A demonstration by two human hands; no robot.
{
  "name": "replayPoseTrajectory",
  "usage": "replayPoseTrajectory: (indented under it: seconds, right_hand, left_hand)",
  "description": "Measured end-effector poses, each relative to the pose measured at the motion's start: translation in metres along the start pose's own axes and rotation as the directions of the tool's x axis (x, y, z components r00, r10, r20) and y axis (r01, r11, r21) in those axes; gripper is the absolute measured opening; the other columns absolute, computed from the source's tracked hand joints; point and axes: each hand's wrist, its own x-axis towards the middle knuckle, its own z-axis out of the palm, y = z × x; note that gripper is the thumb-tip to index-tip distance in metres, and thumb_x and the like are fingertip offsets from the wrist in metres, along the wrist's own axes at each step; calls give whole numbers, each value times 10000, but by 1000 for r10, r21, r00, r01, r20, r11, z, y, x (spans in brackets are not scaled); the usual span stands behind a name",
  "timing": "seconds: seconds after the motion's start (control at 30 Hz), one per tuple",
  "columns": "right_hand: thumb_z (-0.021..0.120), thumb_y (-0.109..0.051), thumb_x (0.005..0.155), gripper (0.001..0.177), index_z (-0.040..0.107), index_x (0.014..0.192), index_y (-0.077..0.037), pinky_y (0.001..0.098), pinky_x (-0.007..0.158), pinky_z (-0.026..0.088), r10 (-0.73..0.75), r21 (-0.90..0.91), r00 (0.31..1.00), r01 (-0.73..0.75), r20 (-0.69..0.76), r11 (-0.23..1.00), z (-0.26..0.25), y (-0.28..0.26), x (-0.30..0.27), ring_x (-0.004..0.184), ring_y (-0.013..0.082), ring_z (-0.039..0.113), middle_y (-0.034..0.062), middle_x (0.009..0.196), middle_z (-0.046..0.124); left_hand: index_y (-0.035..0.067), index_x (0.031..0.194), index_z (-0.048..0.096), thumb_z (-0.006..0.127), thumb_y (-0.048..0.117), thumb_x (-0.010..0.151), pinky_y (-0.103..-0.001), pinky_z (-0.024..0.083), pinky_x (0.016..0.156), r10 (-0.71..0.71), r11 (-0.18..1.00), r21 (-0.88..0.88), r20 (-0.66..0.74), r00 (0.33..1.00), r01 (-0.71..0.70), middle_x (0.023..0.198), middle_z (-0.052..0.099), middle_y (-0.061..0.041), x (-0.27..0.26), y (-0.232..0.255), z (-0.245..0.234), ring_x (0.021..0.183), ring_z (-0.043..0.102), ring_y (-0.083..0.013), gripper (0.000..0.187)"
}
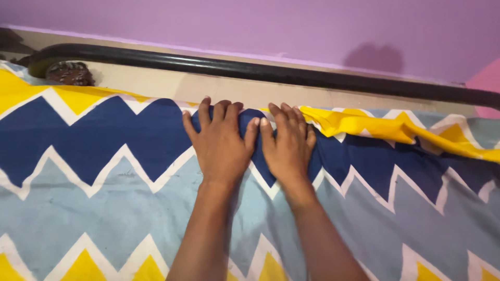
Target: The person spreads a patterned sheet over a metal bed frame, smoothing out wrinkles with their hands and tucking the edges under the mattress.
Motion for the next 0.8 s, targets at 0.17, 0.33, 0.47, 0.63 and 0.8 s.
replayPoseTrajectory:
  seconds: [0.17,0.33,0.47,0.63,0.8]
  right_hand:
    - [642,-244,987,501,545,1438,-51,501,1175,340,-304,273,949,270,89,923,-40,28,-2,1430,417,453,211,1495,521]
    - [628,-211,1011,444,558,1431,-86,474,1198,337,-161,227,982,135,98,964,-58,21,-9,1459,349,494,147,1506,566]
    - [559,-350,1003,507,548,1468,-150,591,1160,205,-188,-13,956,196,224,981,-53,19,-5,1466,338,389,143,1556,488]
    - [441,-538,982,599,495,1495,-233,616,1150,125,125,-279,940,-33,318,960,-63,42,9,1483,310,295,121,1588,380]
    - [434,-574,989,625,534,1471,-189,567,1173,138,189,-334,949,-99,251,937,-63,70,15,1478,343,298,155,1572,403]
  left_hand:
    - [92,1214,706,616,470,943,-691,171,1146,-10,1000,-4,19,1000,10,1270,652,-100,-1,0,-2,1382,419,-394,473]
    - [92,1217,690,654,413,927,-704,162,1132,-13,1000,24,23,1000,13,1279,647,-104,-1,4,0,1393,401,-398,434]
    - [133,1233,693,631,317,940,-717,148,1124,33,999,11,24,999,-33,1303,662,-50,0,12,8,1382,438,-353,352]
    - [141,1241,691,595,327,985,-686,150,1160,27,998,-67,69,997,-22,1292,662,-55,-1,10,-4,1371,474,-319,331]
    - [127,1229,690,581,342,975,-679,139,1152,43,997,-70,63,997,-39,1300,657,-72,3,7,-6,1363,467,-317,349]
